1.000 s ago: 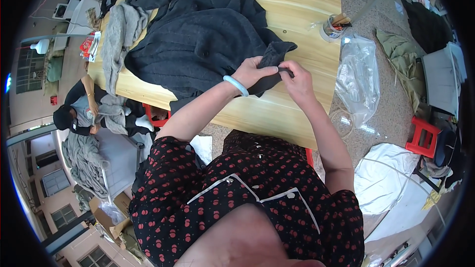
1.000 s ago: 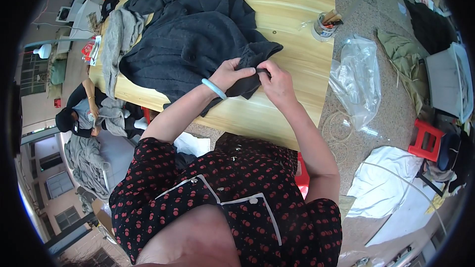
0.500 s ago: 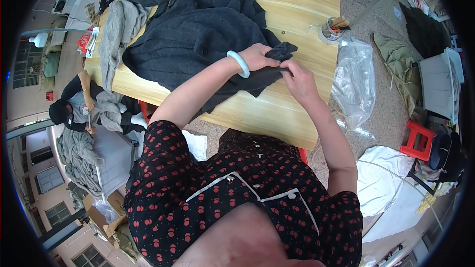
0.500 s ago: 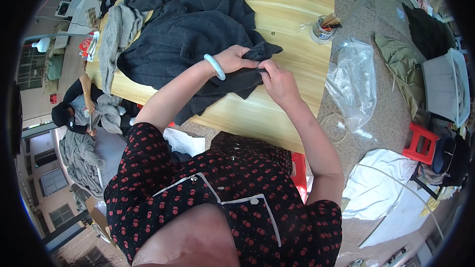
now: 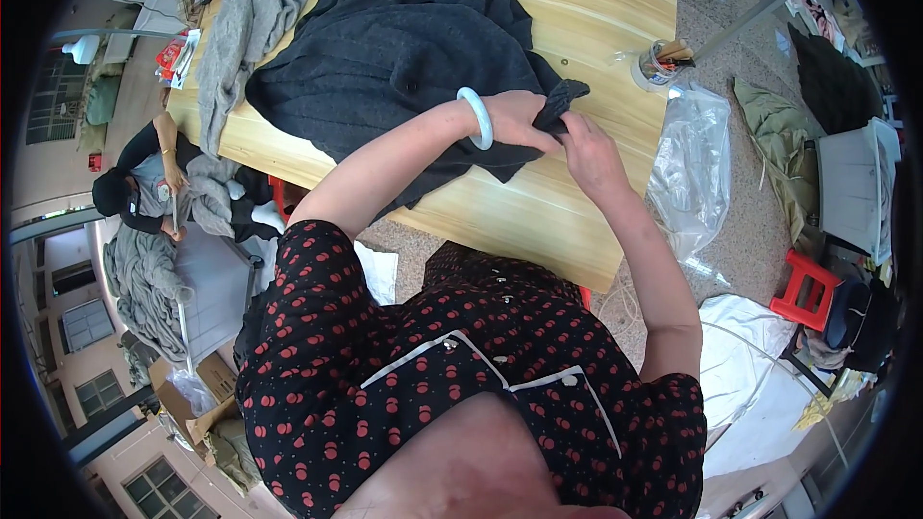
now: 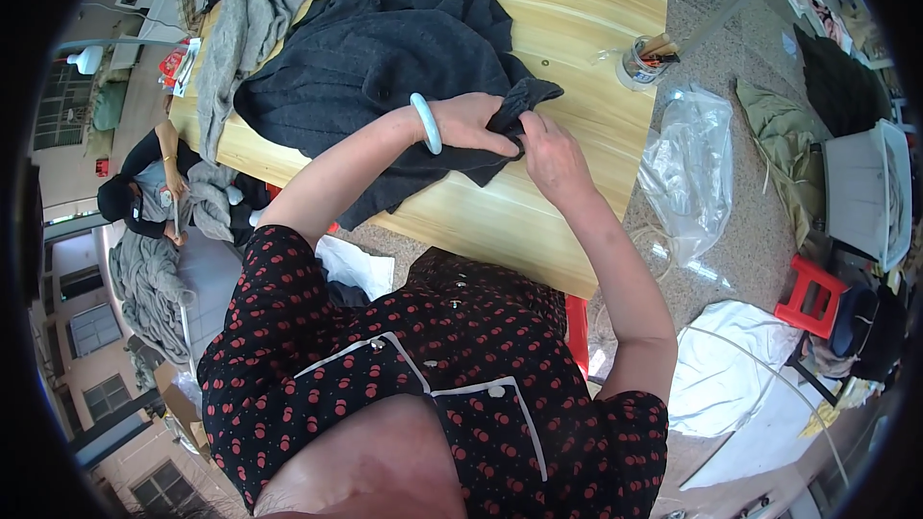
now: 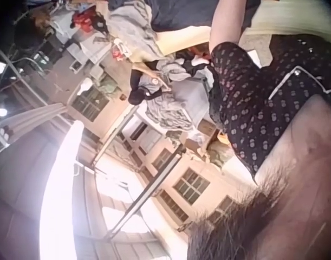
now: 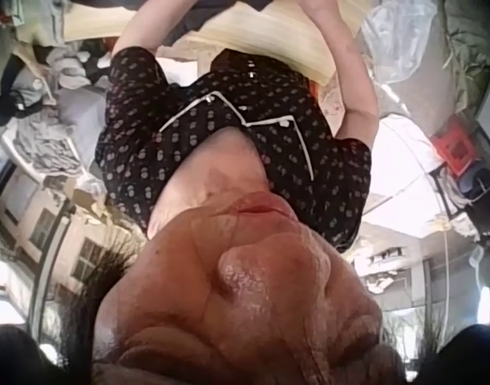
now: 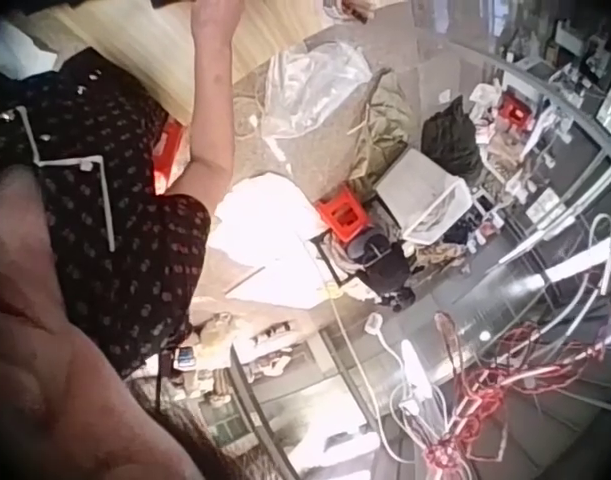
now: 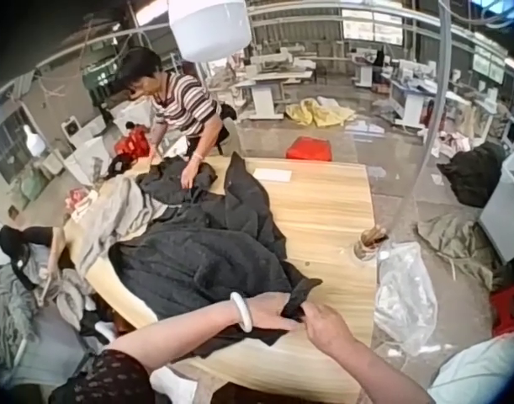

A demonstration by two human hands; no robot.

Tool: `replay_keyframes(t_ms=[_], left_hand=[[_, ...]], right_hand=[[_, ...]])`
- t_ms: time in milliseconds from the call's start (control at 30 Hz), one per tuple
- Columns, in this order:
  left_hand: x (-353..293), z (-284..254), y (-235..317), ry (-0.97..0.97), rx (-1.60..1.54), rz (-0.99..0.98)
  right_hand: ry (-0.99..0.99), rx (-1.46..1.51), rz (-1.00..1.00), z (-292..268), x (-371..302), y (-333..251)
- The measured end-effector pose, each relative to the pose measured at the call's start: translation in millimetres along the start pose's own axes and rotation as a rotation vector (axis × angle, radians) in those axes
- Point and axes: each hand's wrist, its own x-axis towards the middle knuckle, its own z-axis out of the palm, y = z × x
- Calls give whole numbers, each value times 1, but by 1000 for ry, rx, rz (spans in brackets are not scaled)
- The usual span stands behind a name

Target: Fold dark clothing items on a wooden workbench in a garment production setting.

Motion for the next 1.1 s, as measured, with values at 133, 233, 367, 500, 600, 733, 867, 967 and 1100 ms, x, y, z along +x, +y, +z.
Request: replay_keyframes(t_ms=[133,233,367,500,600,733,867,967,1100], left_hand=[[-6,18,0,269,145,22],[-9,26,-1,375,112,57],[-10,34,-2,474,179,59],[-10,38,-3,518,136,54],[-14,32,-5,468,113,113],[-20,19,-8,307,-56,165],[-21,13,-9,347,-177,193],[-24,17,-5,455,-211,204],[-30,45,2,661,-24,151]], right_hand=[[-22,32,-16,2,1,-2],[-16,42,-5,3,1,-3],[0,16,28,5,2,-4],[20,36,21,3,3,1],[-10,54,-9,-2,3,4],[-215,276,147,-13,5,-1],[-67,848,416,-3,2,-4],[-54,902,437,0,1,1],[-329,874,450,-18,-4,-9]])
